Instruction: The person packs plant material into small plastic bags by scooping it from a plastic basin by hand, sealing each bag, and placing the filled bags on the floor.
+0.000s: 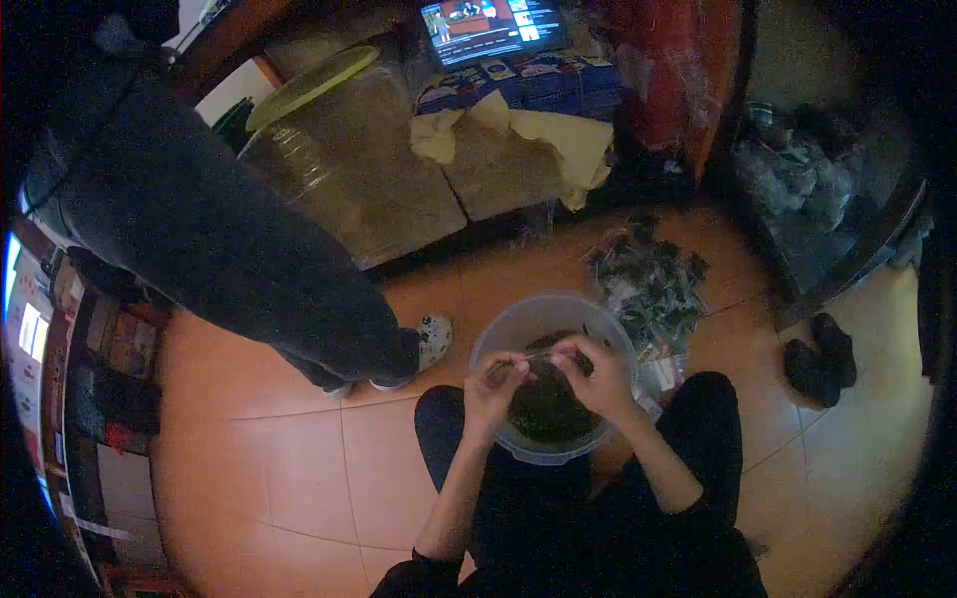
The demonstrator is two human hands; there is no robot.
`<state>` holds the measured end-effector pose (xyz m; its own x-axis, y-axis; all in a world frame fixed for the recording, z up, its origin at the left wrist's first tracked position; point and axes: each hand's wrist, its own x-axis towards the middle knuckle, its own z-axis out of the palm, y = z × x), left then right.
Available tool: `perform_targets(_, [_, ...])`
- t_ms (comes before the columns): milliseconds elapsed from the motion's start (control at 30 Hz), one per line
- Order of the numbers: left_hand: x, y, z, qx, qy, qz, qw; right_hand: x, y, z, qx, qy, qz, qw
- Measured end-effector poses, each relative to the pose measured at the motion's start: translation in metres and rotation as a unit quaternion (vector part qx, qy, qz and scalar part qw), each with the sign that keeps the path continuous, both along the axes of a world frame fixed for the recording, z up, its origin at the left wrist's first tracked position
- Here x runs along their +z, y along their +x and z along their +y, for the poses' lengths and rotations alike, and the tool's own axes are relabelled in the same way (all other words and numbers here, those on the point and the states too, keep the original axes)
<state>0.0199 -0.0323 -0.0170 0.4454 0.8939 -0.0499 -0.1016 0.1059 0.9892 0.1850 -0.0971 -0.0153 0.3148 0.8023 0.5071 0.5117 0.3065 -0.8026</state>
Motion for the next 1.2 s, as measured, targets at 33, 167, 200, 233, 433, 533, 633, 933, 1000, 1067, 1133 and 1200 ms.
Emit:
perform_targets(33, [0.004, 0.001, -0.001, 0.013, 0.005, 0.012, 1.0, 0.0, -0.001, -0.001, 0.0, -0.027, 0.017, 0.999])
perform_targets(167, [0.007, 0.003, -0.005, 0.029, 0.021, 0.017, 0.999, -0.006, -0.003, -0.002, 0.013, -0.059, 0.076, 0.995])
perform_targets(200, [0.006, 0.004, -0.005, 0.038, 0.033, 0.03, 0.998, -0.005, -0.003, -0.003, 0.013, -0.056, 0.074, 0.996])
perform_targets(233, [0.004, 0.005, -0.004, 0.047, 0.046, 0.042, 0.997, -0.002, -0.003, -0.005, 0.005, -0.057, 0.054, 0.997])
perform_targets(433, [-0.004, 0.013, -0.007, 0.087, 0.048, 0.023, 0.995, 0.014, -0.005, -0.006, -0.013, -0.047, -0.001, 0.999])
perform_targets(533, [-0.009, 0.014, -0.008, 0.07, 0.12, 0.023, 0.99, 0.017, -0.008, -0.004, -0.018, -0.013, -0.058, 0.998])
perform_targets(633, [0.003, 0.013, -0.013, 0.078, 0.118, 0.112, 0.983, 0.012, -0.009, -0.002, -0.001, -0.008, -0.046, 0.999])
perform_targets(933, [-0.007, 0.01, -0.015, 0.065, 0.191, 0.054, 0.978, 0.011, -0.019, 0.002, -0.004, -0.009, -0.059, 0.998])
perform_targets(1000, [-0.004, 0.005, -0.016, 0.057, 0.19, 0.072, 0.977, 0.01, -0.02, 0.002, -0.013, -0.013, -0.068, 0.998])
perform_targets(1067, [-0.003, 0.0, -0.015, 0.047, 0.188, 0.089, 0.977, 0.007, -0.021, 0.002, 0.012, -0.055, -0.057, 0.997])
perform_targets(1133, [-0.005, -0.005, -0.013, 0.036, 0.255, 0.135, 0.957, 0.005, -0.023, 0.002, 0.02, -0.074, -0.054, 0.996])
perform_targets(1200, [-0.006, -0.006, -0.012, 0.043, 0.269, 0.113, 0.956, 0.006, -0.024, 0.001, 0.03, -0.094, -0.051, 0.994])
